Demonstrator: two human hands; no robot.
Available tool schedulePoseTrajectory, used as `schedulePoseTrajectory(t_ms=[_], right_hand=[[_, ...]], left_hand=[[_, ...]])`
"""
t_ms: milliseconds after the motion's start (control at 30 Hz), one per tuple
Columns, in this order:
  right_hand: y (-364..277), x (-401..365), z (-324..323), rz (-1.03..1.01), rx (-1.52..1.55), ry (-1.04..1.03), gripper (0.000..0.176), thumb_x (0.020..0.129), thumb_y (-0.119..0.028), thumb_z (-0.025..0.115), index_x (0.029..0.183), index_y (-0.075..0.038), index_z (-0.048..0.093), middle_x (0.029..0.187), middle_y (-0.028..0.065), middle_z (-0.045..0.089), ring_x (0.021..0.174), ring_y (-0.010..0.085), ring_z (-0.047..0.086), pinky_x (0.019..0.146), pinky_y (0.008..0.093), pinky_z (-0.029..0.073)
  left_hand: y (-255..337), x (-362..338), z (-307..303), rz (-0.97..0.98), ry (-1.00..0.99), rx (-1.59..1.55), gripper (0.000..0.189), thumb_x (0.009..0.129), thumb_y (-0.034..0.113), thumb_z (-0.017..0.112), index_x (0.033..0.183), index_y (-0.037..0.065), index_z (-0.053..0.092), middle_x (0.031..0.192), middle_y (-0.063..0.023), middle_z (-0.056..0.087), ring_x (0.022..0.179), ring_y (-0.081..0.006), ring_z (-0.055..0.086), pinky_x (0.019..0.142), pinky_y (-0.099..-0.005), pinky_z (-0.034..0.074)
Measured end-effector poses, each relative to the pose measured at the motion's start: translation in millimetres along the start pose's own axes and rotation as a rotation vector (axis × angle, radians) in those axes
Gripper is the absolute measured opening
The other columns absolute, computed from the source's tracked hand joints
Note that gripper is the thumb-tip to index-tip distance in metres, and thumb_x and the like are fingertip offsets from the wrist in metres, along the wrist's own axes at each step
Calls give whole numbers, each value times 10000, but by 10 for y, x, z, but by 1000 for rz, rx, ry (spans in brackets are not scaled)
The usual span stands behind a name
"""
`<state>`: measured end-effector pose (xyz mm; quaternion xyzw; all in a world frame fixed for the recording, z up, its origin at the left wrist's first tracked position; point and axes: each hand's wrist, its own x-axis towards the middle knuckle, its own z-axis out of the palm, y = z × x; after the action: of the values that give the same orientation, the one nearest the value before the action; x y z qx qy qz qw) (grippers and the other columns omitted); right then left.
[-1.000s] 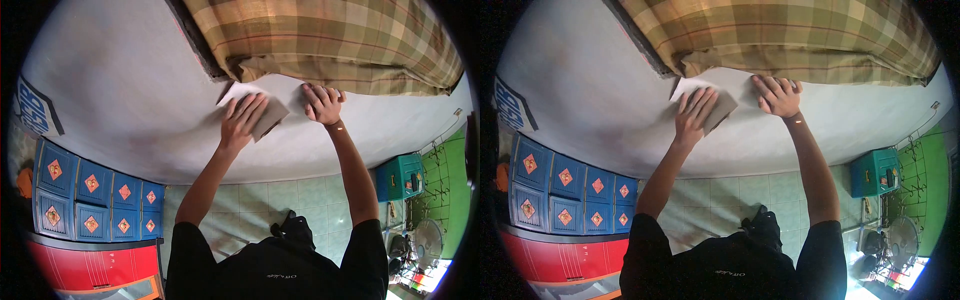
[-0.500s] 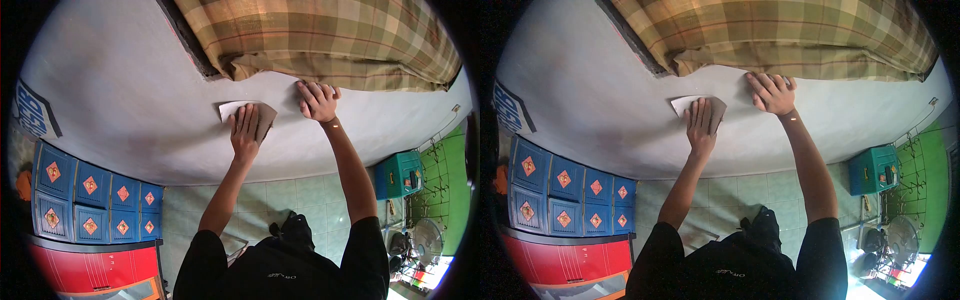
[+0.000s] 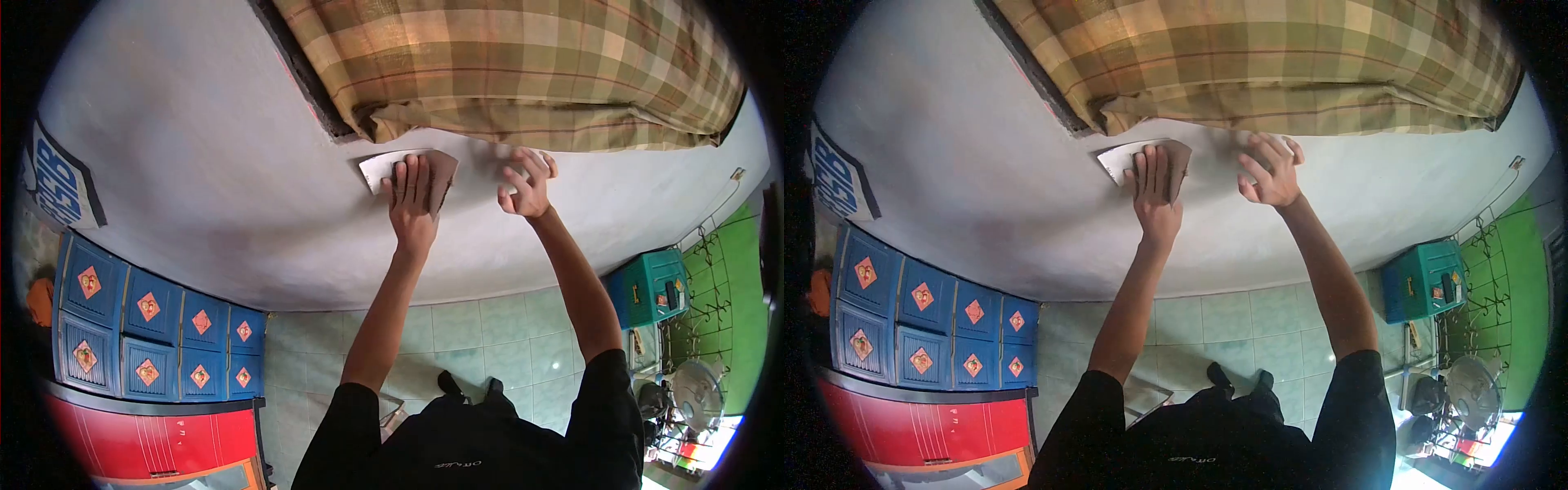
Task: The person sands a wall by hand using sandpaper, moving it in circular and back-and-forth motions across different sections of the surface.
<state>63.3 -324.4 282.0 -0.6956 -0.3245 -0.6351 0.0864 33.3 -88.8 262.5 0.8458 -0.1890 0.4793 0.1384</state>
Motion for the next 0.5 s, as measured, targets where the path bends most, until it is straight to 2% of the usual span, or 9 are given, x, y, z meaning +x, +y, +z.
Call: schedulePoseTrajectory(t_ms=[67, 100, 133, 200, 333, 400, 433, 500], right_hand=[[103, -10, -63, 32, 81, 263, 526, 789, -306, 668, 1270, -168, 503, 1209, 146, 561, 1022, 260, 534, 884, 443, 321], [118, 103, -144, 89, 74, 228, 599, 791, -290, 684, 1326, -162, 447, 1192, 179, 537, 1038, 265, 509, 888, 446, 318], [136, 290, -189, 126, 93, 221, 557, 795, -271, 699, 1299, -151, 495, 1184, 157, 546, 1034, 262, 502, 893, 434, 318], [175, 620, -301, 235, 32, -23, 481, 814, -225, 701, 1262, -135, 552, 1195, 106, 558, 1044, 253, 521, 914, 409, 325], [377, 917, -256, 222, -63, -54, 429, 827, -185, 691, 1240, -127, 589, 1182, 53, 574, 1020, 235, 543, 904, 372, 361], [463, 891, -253, 83, -75, -43, 434, 822, -161, 690, 1243, -122, 593, 1169, 31, 582, 980, 217, 558, 869, 343, 401], [504, 841, -244, 54, -78, -43, 433, 813, -163, 694, 1239, -133, 625, 1180, 17, 601, 951, 200, 555, 809, 327, 421], [527, 756, -234, 43, -86, -54, 431, 808, -165, 681, 1236, -141, 641, 1193, 1, 610, 935, 188, 555, 789, 320, 418]], left_hand=[[44, 28, -19, -20, -2, 17, 622, 806, 12, 575, 1412, -13, 435, 1471, -211, 417, 1386, -377, 358, 1130, -540, 229], [49, 18, 1, -29, -13, 26, 637, 796, -4, 572, 1416, -21, 425, 1478, -215, 405, 1398, -380, 338, 1139, -540, 216], [65, 4, -5, -28, -18, 20, 637, 796, -4, 572, 1416, -21, 426, 1478, -215, 405, 1398, -380, 338, 1139, -540, 216], [82, 25, -10, -37, 2, 29, 665, 782, -26, 567, 1428, -20, 411, 1488, -217, 391, 1411, -384, 317, 1150, -541, 201], [100, 26, -30, -84, -56, 33, 684, 779, -44, 554, 1443, -21, 390, 1495, -215, 381, 1419, -381, 303, 1149, -550, 207], [154, 36, -81, -94, -72, 33, 672, 790, -49, 556, 1441, -28, 388, 1493, -222, 378, 1417, -382, 306, 1145, -553, 217], [207, 39, -97, -118, -60, -12, 653, 804, -44, 548, 1437, -32, 390, 1492, -231, 375, 1413, -398, 304, 1142, -556, 224], [276, -22, -31, -117, -80, 6, 618, 833, -26, 531, 1434, -38, 389, 1491, -246, 366, 1405, -433, 298, 1133, -565, 236]])
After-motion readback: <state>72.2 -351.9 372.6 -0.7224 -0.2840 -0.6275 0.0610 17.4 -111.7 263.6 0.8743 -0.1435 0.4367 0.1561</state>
